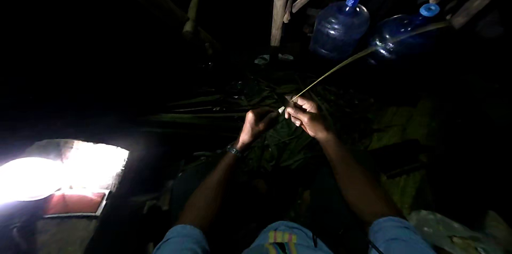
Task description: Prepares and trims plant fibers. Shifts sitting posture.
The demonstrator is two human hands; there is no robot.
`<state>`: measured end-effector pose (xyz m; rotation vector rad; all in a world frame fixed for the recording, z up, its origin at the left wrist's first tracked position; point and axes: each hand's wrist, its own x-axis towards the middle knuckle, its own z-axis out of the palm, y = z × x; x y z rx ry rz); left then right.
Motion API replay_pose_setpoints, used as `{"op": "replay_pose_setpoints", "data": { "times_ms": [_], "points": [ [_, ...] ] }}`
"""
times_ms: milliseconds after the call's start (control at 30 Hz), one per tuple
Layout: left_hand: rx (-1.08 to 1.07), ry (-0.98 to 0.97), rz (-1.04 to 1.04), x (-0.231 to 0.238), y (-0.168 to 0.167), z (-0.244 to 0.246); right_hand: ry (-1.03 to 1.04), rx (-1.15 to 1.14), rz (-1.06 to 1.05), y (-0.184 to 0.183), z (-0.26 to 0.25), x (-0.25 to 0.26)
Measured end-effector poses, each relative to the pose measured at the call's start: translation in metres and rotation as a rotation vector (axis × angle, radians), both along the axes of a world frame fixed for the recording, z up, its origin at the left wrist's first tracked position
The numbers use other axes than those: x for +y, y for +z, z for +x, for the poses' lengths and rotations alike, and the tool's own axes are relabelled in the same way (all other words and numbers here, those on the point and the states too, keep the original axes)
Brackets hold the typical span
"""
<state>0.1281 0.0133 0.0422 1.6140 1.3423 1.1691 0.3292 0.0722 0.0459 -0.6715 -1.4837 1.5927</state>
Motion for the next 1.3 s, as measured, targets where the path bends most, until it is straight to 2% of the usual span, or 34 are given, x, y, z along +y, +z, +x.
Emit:
{"op": "replay_pose_setpoints", "data": {
  "times_ms": [167,233,333,400,467,567,667,833,1167,1300],
  "points": [
    [0.009,-0.172,-0.199,0.005,-0.003,-0.011,-0.172,0.082,0.098,0.001,0.03,0.015],
    [0.051,-0.259,-0.346,0.008,-0.006,-0.017,-0.325,0.087,0.069,0.008,0.047,0.02],
    [0.015,-0.28,-0.377,0.009,-0.006,-0.012,-0.498,0.131,-0.002,0.015,0.066,0.028],
    [-0.029,-0.189,-0.335,0.01,-0.003,-0.004,-0.452,0.14,-0.017,0.014,0.07,0.03],
    [-0.022,-0.093,-0.247,0.013,-0.007,-0.002,-0.326,0.051,-0.054,0.01,0.064,0.024],
    [-0.006,0.007,-0.149,0.015,-0.013,0.001,-0.054,-0.125,-0.105,0.006,0.034,0.004],
    [-0.092,0.074,-0.122,0.011,-0.014,0.009,0.142,-0.237,-0.146,0.002,0.0,-0.013],
    [-0.262,0.107,-0.15,0.01,-0.009,0.013,0.149,-0.208,-0.197,-0.003,-0.02,-0.021],
    [-0.415,-0.042,-0.236,0.005,0.006,0.011,0.057,-0.156,0.073,-0.006,-0.007,-0.018],
    [-0.403,-0.106,-0.211,0.006,0.007,0.007,0.044,-0.14,0.142,-0.005,-0.003,-0.014]
  ]
}}
